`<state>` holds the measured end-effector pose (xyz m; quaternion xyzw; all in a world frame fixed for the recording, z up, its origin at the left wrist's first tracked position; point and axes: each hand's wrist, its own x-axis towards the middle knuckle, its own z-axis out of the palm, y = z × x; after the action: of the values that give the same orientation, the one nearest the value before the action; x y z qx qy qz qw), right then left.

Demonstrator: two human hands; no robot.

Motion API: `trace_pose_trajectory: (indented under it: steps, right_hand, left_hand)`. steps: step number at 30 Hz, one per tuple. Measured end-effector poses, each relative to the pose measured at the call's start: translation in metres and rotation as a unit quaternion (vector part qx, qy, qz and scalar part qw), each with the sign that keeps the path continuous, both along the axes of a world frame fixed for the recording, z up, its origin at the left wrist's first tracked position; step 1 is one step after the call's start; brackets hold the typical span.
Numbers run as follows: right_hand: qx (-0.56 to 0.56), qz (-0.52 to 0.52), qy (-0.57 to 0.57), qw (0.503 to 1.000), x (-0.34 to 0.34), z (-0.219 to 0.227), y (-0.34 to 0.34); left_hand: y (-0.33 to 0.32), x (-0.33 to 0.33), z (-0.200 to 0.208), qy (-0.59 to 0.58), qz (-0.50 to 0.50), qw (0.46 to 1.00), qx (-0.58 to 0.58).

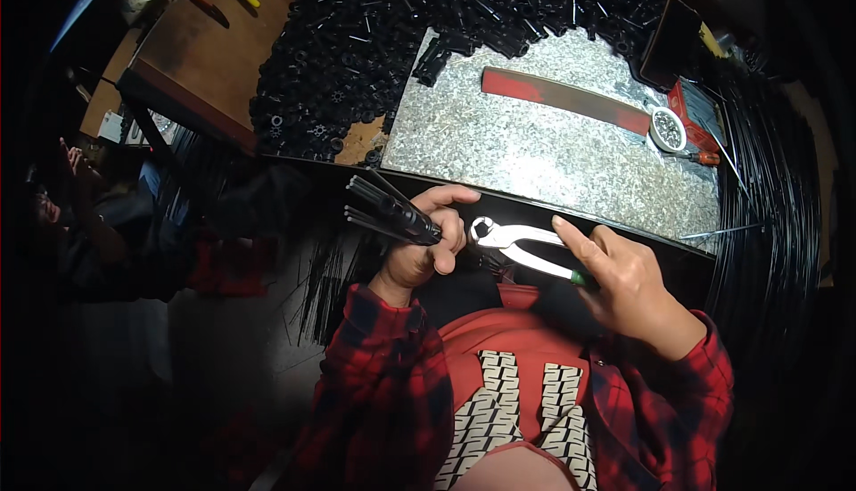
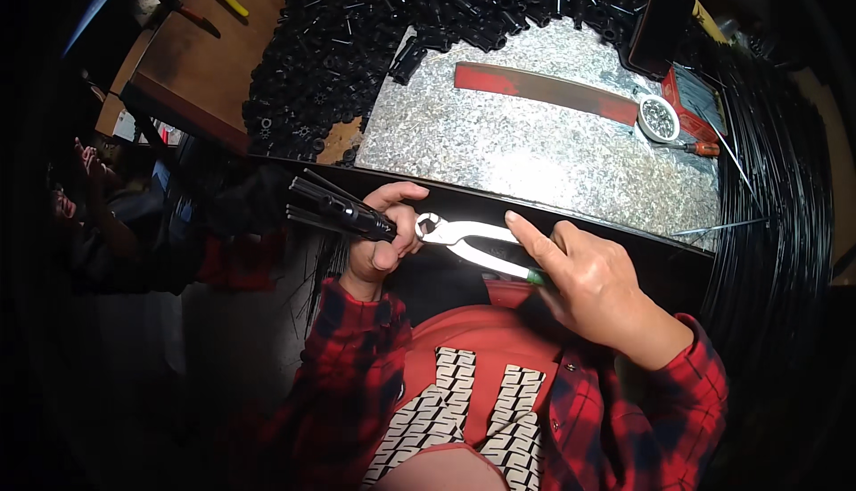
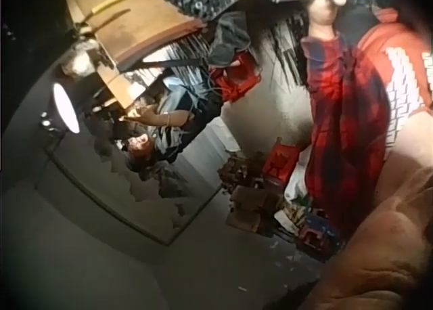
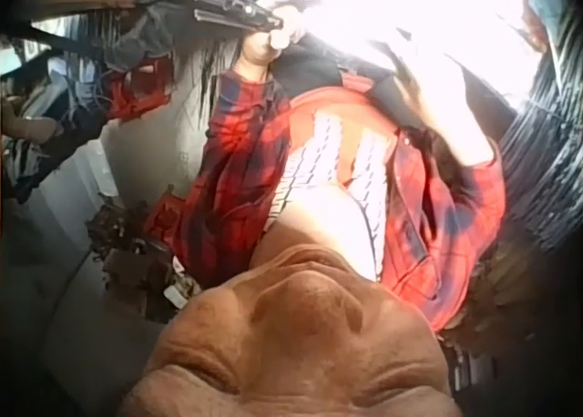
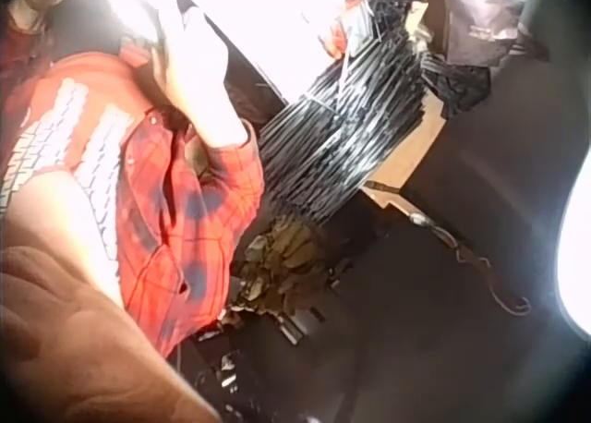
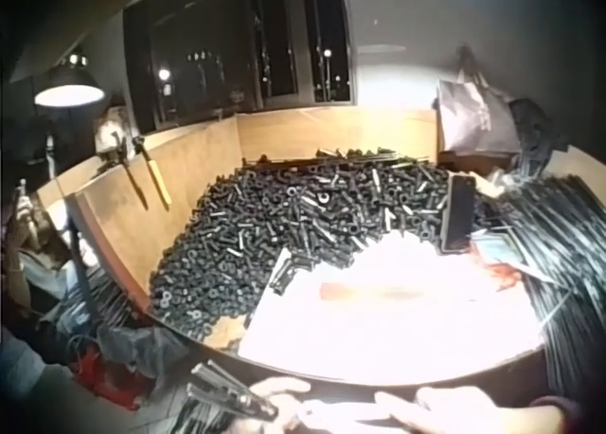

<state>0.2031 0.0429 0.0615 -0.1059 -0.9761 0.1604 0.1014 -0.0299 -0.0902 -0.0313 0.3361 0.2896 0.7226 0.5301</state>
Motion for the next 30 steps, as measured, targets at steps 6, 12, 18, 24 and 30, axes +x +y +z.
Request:
trace_pose_trajectory:
  steps: [6, 12, 18, 24, 30]
  right_hand:
    - [0.093, -0.007, 0.028, 0.995, -0.003, -0.004, -0.011]
    - [0.104, -0.031, 0.021, 0.994, -0.002, -0.002, -0.013]
    - [0.131, -0.042, 0.02, 0.99, 0.0, -0.007, -0.011]
    - [0.141, -0.041, 0.02, 0.989, 0.004, -0.011, -0.009]
    - [0.063, -0.034, -0.022, 0.997, 0.006, 0.002, -0.006]
  left_hand:
    - [0.009, 0.012, 0.007, 0.182, 0.031, 0.981, -0.055]
    - [0.009, 0.015, 0.018, 0.183, 0.042, 0.978, -0.085]
    - [0.011, 0.022, 0.017, 0.142, 0.025, 0.985, -0.09]
    - [0.014, 0.026, 0.016, 0.145, 0.025, 0.983, -0.107]
    - [0.016, 0.028, 0.008, 0.199, 0.074, 0.973, -0.087]
